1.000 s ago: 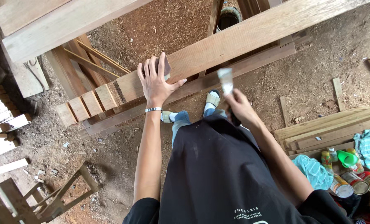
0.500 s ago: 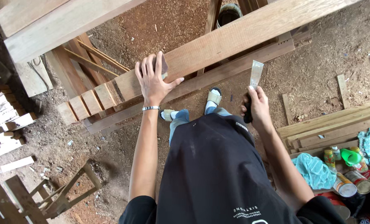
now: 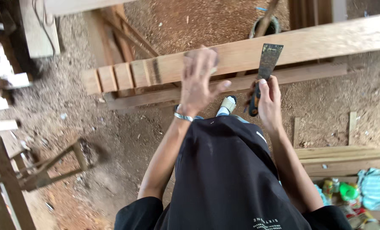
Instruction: The person uses a scraper and sandpaper to smooth the surface of a long wooden beam and its notched sections by hand.
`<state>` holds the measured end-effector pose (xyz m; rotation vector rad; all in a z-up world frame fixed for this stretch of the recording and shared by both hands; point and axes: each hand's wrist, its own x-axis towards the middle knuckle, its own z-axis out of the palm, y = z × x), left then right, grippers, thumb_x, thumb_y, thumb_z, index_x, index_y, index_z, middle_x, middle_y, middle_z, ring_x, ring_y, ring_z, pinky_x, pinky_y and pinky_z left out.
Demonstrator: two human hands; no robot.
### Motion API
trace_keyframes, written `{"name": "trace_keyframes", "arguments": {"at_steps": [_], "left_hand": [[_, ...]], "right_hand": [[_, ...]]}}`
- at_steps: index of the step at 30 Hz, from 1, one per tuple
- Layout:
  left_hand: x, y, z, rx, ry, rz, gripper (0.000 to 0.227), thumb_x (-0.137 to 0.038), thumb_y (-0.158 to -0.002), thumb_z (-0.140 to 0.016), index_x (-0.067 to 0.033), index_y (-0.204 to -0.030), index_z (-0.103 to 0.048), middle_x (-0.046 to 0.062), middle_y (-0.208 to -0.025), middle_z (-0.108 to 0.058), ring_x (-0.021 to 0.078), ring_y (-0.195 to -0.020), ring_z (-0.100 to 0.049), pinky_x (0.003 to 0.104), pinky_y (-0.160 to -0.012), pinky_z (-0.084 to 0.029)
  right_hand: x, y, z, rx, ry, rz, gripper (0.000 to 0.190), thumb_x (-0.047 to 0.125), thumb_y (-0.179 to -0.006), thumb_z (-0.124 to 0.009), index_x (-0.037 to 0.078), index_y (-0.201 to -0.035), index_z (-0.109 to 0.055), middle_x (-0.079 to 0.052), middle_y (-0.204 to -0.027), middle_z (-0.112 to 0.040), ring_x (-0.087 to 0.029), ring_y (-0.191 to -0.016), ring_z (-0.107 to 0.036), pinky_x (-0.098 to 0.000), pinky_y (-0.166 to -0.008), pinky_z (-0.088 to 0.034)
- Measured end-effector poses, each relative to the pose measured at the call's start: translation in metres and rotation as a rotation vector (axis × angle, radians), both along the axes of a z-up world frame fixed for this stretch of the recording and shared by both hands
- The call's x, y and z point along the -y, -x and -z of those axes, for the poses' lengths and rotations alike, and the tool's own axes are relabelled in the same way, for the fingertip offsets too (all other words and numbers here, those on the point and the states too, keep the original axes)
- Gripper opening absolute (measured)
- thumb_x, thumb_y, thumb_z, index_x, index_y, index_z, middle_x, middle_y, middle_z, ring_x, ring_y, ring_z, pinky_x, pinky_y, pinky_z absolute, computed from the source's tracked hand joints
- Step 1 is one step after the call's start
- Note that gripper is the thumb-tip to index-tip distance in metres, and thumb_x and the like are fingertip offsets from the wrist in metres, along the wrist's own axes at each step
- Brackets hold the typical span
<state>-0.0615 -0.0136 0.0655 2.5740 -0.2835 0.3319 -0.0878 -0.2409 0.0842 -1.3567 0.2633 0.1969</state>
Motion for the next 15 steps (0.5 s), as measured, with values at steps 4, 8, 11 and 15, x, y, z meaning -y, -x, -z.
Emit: {"name": "trace_keyframes", "arguments": {"at_steps": [4,8,11,15], "left_hand": [[-0.005,0.039,-0.009,-0.267,0.504,0.196,0.055,-0.039,-0.101,-0.069,-0.0074,-0.145,-0.055,0.016,-0.133,-0.071,0.0296,-0.121,-0.071,0.038,-0.104,-0.056],[-0.041,0.069,-0.002,-0.390,0.823,-0.046,0.061,-0.023,-0.090,-0.069,-0.0027,-0.144,-0.049,0.020,-0.115,-0.072,0.0338,-0.106,-0.074,0.040,-0.086,-0.059],[-0.088,0.080,0.021,-0.351,0.756,-0.155,0.041,-0.018,-0.097,-0.065,-0.0032,-0.134,-0.055,0.018,-0.104,-0.075,0.0321,-0.097,-0.076,0.041,-0.080,-0.059],[-0.139,0.102,0.031,-0.560,0.761,-0.402,0.028,-0.024,-0.100,-0.064,-0.0040,-0.120,-0.062,0.013,-0.077,-0.072,0.0205,-0.065,-0.070,0.037,-0.057,-0.054]], "right_hand": [[-0.069,0.001,0.001,0.180,0.245,-0.061,0.018,0.016,-0.116,-0.056,-0.001,-0.111,-0.062,-0.007,-0.100,-0.064,-0.011,-0.085,-0.057,-0.0279,-0.071,-0.049],[-0.137,0.005,-0.008,0.160,0.350,-0.302,0.018,0.013,-0.104,-0.064,0.001,-0.116,-0.069,-0.007,-0.101,-0.070,-0.012,-0.084,-0.062,-0.0283,-0.069,-0.050],[-0.163,-0.002,-0.014,0.449,0.509,-0.463,0.027,0.010,-0.102,-0.067,0.000,-0.127,-0.067,-0.013,-0.120,-0.068,-0.012,-0.091,-0.064,-0.0260,-0.074,-0.053],[-0.163,-0.013,-0.015,0.313,0.595,-0.443,0.027,0.008,-0.100,-0.064,0.002,-0.126,-0.067,-0.009,-0.117,-0.069,-0.011,-0.084,-0.063,-0.0229,-0.065,-0.053]]}}
